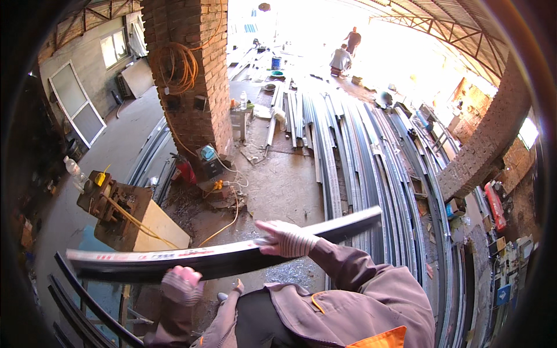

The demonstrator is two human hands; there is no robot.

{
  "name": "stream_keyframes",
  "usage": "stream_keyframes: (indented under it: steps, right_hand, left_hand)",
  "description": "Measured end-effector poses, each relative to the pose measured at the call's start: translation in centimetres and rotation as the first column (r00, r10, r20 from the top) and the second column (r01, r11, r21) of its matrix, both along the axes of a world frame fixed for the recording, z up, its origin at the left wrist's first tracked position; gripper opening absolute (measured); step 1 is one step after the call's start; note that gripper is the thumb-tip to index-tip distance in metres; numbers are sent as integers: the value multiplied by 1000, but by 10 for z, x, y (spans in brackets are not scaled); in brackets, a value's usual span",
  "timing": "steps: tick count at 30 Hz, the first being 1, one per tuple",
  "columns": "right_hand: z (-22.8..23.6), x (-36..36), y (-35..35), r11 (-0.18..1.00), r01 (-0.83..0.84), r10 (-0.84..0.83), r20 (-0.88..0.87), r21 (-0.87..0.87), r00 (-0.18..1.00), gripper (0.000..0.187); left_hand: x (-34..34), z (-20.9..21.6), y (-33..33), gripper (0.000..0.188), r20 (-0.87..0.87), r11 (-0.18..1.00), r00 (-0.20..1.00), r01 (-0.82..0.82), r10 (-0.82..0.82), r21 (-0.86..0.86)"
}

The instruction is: The person repeatedly picks up long metal bars from a stack, carries them to a machine, and places them back. The cycle of picking, moving, and returning the bars continues throughout the clip.

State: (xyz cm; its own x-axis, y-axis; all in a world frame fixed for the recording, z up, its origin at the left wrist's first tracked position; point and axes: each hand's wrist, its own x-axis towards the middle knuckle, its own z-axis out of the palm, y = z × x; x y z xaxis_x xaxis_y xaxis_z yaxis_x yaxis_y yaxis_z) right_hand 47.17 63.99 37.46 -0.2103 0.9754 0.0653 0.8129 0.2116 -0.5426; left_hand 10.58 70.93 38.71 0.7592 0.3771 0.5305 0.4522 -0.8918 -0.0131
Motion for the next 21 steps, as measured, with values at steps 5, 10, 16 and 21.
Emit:
stream_keyframes:
  steps: [5,10,16,21]
  right_hand:
    - [-38,27,-68,851,143,-232,-118,-506,966,82]
    - [-86,27,-135,784,192,-464,-352,-590,813,73]
    - [-143,35,-172,694,301,-684,-469,-654,559,59]
    - [-194,66,-179,600,352,-725,-302,-719,619,44]
  left_hand:
    - [66,-19,24,17,33,944,946,323,-321,-63]
    - [109,-60,20,33,193,931,912,349,-363,104]
    - [80,-125,5,48,260,846,959,43,114,-531]
    - [-1,-239,-42,44,-59,573,896,-331,440,-750]
